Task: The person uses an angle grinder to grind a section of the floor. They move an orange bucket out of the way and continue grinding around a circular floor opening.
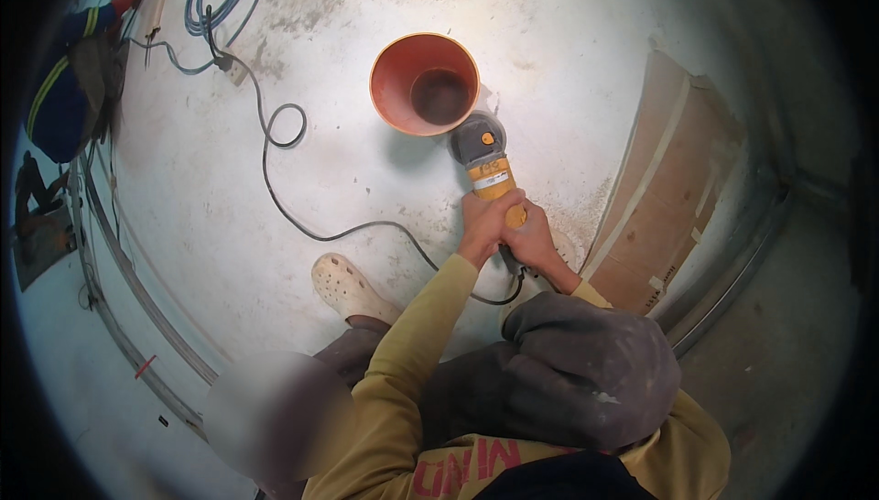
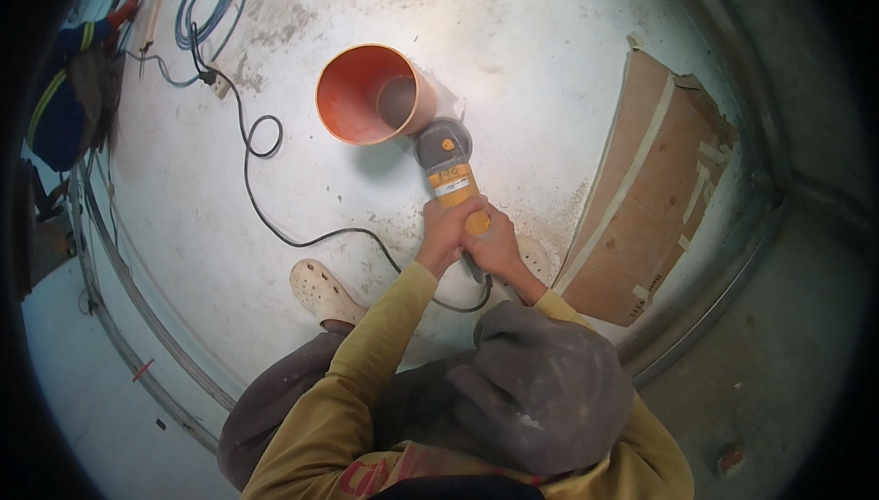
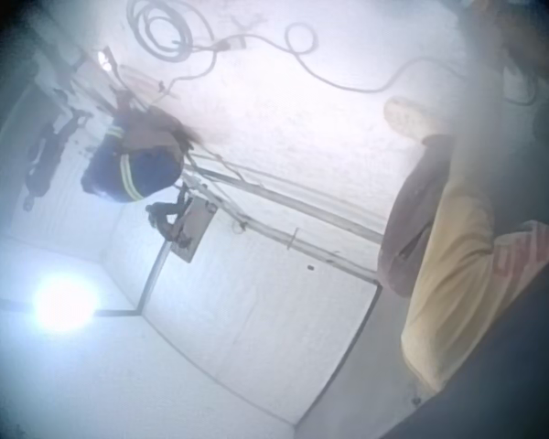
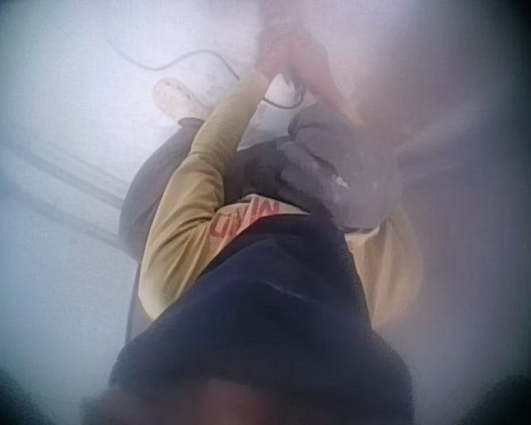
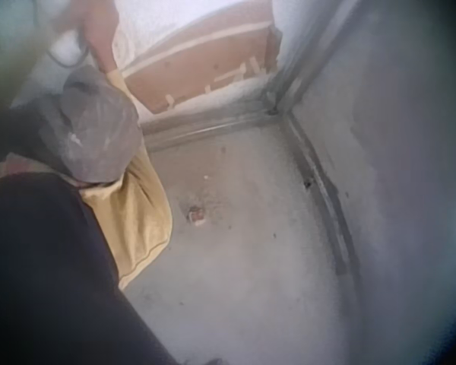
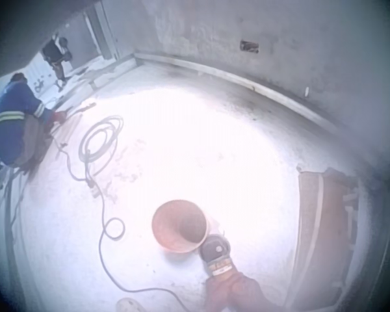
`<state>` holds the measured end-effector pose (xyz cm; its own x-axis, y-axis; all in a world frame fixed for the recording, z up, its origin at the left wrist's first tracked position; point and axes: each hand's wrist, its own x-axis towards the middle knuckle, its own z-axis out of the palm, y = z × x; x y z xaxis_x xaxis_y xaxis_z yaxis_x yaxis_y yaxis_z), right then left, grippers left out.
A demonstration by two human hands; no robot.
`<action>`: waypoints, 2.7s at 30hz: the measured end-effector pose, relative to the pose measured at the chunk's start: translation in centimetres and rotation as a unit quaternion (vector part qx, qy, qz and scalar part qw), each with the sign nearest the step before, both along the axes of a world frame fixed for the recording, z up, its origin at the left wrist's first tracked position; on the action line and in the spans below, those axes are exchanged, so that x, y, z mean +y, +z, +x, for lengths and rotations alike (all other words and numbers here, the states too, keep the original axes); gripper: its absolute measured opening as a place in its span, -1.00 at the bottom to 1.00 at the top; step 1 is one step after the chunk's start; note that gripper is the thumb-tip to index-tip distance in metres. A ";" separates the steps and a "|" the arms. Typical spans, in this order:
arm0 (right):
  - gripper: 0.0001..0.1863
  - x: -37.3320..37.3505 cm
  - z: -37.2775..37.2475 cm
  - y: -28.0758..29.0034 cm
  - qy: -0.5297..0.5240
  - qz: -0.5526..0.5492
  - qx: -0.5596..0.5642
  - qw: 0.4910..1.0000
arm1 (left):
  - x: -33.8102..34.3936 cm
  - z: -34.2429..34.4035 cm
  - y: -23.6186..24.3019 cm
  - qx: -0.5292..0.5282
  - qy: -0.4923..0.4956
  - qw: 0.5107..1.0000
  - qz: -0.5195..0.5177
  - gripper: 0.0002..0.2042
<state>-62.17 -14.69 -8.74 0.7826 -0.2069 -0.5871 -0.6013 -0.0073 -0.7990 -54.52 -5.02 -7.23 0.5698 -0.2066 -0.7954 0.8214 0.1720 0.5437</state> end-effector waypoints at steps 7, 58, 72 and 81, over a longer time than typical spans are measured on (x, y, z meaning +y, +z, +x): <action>-0.40 0.4 -0.1 -0.1 -0.001 0.007 -0.006 1.000 | 0.5 -0.2 0.0 0.006 0.006 1.000 0.019 -0.79; -0.48 -6.6 1.2 4.3 -0.091 -0.129 -0.112 0.981 | -7.5 2.3 1.8 -0.068 -0.117 0.984 -0.115 -0.76; -0.57 -8.5 2.7 5.7 -0.191 -0.061 -0.106 0.974 | 5.5 14.4 13.6 -0.719 -0.344 0.405 0.448 -0.76; -0.51 -9.8 5.2 6.9 -0.231 -0.041 -0.158 0.959 | 7.8 16.1 10.2 -0.759 -0.379 0.386 0.362 -0.83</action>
